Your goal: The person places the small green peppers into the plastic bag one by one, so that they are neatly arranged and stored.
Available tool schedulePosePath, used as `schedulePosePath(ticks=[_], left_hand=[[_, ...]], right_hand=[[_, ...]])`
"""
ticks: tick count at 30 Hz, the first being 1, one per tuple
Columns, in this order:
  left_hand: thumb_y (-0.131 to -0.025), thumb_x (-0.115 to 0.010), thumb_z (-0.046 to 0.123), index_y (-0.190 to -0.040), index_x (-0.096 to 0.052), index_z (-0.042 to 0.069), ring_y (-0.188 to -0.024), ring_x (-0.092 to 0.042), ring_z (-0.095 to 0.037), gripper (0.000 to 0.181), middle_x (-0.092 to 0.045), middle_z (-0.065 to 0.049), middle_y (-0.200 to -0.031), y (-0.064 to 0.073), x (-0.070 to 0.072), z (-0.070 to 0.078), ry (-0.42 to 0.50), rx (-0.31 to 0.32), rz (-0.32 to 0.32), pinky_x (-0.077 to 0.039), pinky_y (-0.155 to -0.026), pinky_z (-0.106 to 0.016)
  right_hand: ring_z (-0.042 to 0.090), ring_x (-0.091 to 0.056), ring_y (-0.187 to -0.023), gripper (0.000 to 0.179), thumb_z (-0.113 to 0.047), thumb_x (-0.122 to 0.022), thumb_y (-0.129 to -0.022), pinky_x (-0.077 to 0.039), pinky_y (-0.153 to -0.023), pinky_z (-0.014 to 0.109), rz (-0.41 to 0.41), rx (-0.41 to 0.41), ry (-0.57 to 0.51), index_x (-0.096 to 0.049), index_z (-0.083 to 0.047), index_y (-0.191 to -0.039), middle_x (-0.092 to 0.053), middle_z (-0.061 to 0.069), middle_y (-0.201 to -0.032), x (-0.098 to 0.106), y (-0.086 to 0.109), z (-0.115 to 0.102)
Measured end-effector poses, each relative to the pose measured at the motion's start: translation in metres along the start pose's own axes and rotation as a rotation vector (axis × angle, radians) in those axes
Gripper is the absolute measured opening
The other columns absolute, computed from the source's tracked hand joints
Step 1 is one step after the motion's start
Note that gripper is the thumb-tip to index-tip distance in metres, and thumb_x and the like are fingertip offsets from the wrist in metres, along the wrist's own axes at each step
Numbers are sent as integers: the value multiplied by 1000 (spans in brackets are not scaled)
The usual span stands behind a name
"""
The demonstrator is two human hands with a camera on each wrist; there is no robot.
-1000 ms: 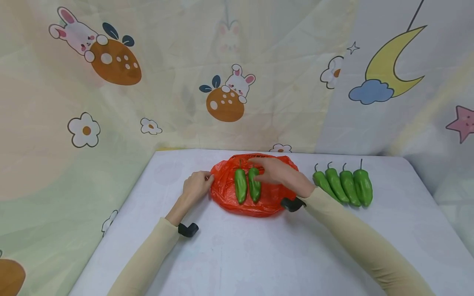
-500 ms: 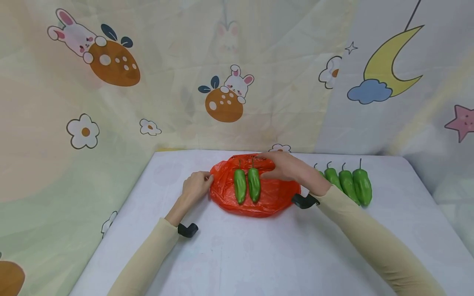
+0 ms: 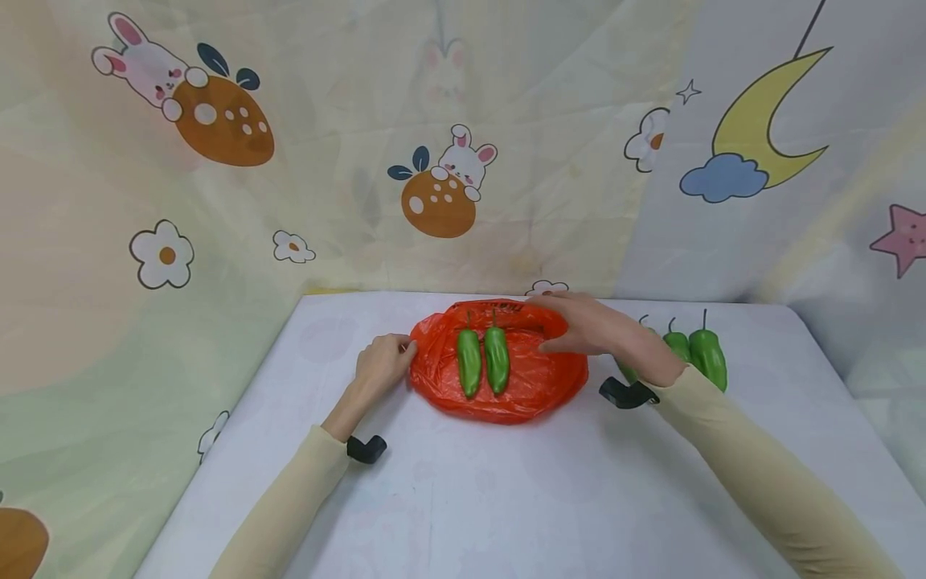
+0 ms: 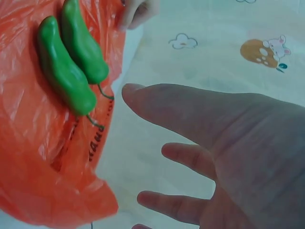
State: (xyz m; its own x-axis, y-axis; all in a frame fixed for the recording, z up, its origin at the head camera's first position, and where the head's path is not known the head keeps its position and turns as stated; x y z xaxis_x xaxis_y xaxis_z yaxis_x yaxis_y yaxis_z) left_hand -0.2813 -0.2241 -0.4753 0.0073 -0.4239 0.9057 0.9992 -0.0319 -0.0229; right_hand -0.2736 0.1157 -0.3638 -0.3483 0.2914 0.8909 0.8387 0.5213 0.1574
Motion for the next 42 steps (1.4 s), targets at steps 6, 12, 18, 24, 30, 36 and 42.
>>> schedulePosePath(ticks=[6, 12, 18, 24, 30, 36, 42], left_hand=[[-100, -54, 29, -111, -76, 9, -67, -56, -18, 32, -69, -4, -83, -1, -2, -1, 17, 5, -12, -41, -55, -27], [-100, -54, 29, -113, -75, 8, -68, -56, -18, 33, -70, -5, -85, 0, -2, -1, 21, 11, -15, -42, -56, -28], [-101, -53, 29, -118, -74, 7, -65, -55, -17, 35, -65, -3, -77, -1, -3, -1, 19, 13, -23, -40, -54, -27], [-101, -53, 29, -119, -73, 6, -63, -54, -17, 35, -63, -4, -75, 0, -4, -1, 23, 21, -29, -39, -54, -26], [-100, -54, 30, -119, -73, 7, -65, -55, -17, 35, -66, -4, -81, 0, -3, -2, 24, 21, -21, -39, -54, -27], [-100, -54, 30, -118, -73, 7, -68, -56, -18, 35, -70, -5, -87, 0, -3, -3, 16, 21, -17, -41, -56, -28], [-100, -54, 30, -120, -73, 6, -69, -57, -18, 36, -73, -7, -93, 0, -3, -2, 18, 23, -21, -42, -57, -27]], right_hand=[[48, -35, -141, 78, -28, -80, -84, -51, -95, 61, -1, -20, -19, -43, -14, -152, -38, 23, -156, 4, 12, 9], [49, -37, -138, 77, -26, -81, -83, -52, -92, 62, 1, -35, -13, -45, -11, -150, -40, 25, -153, 6, 19, 19], [49, -35, -140, 79, -26, -80, -84, -49, -95, 65, -4, -50, -3, -43, -12, -152, -39, 25, -154, 8, 25, 32], [48, -38, -138, 80, -30, -79, -84, -46, -98, 66, -6, -55, 10, -41, -9, -152, -41, 24, -154, 11, 33, 48], [48, -38, -138, 82, -35, -78, -85, -42, -101, 67, -20, -73, 22, -40, -10, -153, -40, 25, -154, 14, 39, 61], [48, -39, -137, 83, -41, -77, -85, -40, -103, 67, -39, -81, 32, -41, -10, -152, -42, 25, -153, 22, 47, 77], [49, -39, -137, 82, -36, -77, -86, -38, -104, 68, -50, -118, 40, -40, -5, -152, -41, 28, -152, 32, 60, 99]])
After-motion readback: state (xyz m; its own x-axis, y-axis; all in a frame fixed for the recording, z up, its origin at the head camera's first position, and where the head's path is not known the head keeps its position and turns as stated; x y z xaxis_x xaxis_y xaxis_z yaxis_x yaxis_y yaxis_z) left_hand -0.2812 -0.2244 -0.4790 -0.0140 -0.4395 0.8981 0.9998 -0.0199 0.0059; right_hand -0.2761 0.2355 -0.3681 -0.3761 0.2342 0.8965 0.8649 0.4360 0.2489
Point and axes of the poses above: each hand's wrist, its own y-axis away from the middle knuckle, its own x-axis out of the back of the hand, z = x × y, the point moved 2 cm from there along -y, towards the middle knuckle
